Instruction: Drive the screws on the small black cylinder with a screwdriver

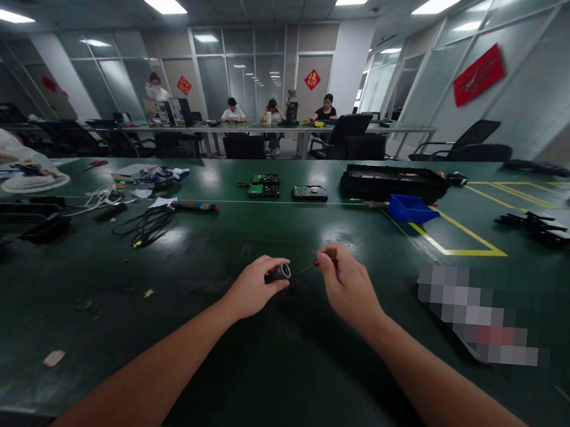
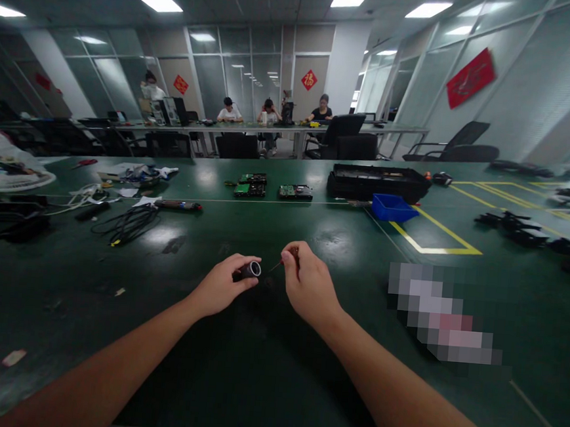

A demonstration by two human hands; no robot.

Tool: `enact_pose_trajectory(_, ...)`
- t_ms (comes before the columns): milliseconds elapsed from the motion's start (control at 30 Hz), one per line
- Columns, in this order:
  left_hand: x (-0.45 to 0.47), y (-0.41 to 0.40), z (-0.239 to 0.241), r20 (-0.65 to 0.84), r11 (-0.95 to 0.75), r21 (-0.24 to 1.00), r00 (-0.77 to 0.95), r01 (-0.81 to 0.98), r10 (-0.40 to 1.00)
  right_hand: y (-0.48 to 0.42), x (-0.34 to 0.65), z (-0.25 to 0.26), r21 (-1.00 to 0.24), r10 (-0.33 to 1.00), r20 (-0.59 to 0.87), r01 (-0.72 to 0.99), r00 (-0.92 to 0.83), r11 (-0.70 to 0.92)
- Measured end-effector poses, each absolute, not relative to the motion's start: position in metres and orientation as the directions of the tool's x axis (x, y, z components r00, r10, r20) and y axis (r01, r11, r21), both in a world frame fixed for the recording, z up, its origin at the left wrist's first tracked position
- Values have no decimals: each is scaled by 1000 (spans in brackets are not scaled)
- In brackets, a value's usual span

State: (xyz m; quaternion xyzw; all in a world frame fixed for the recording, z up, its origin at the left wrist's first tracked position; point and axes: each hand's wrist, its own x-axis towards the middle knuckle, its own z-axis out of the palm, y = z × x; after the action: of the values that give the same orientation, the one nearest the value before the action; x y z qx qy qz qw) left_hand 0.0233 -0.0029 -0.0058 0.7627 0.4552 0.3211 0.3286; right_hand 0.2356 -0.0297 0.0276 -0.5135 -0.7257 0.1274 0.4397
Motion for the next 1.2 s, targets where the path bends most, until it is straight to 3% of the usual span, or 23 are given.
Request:
enact_pose_trajectory(133, 24, 3, -7, 157, -215, 940, 223, 264, 962, -31, 236, 30, -646, 861, 502, 626, -83, 437)
enact_pose_trajectory(267, 20, 6, -5, 29, -48, 993, 167, 110, 986, -32, 238, 31, -645, 857, 512, 629, -65, 434)
enact_pose_trajectory(367, 18, 3, 3, -6, -14, 996, 217, 93, 976, -32, 240, 31, -645, 845, 533, 627, -42, 438)
enact_pose_trajectory(433, 19, -2, 13, 5, -60, 978, 266, 199, 964, -31, 241, 31, -644, 840, 542, 627, -32, 440)
enact_pose_trajectory(600, 32, -12, 31, 48, -293, 765, 403, 573, 914, -30, 243, 34, -639, 834, 552, 632, -21, 438)
enact_pose_trajectory(733, 44, -8, 24, 10, -423, 581, 513, 695, 858, -30, 244, 36, -642, 829, 560, 633, 1, 433)
enact_pose_trajectory(900, 56, 9, 9, -30, -467, 360, 511, 807, 859, -30, 247, 36, -646, 840, 542, 641, 3, 414)
enact_pose_trajectory(1000, 61, 13, 7, -46, -497, 296, 532, 816, 846, -30, 247, 36, -642, 839, 544, 644, 1, 416)
enact_pose_trajectory(1200, 62, 13, 9, -33, -529, 296, 562, 796, 827, -29, 247, 36, -630, 826, 564, 650, 6, 425)
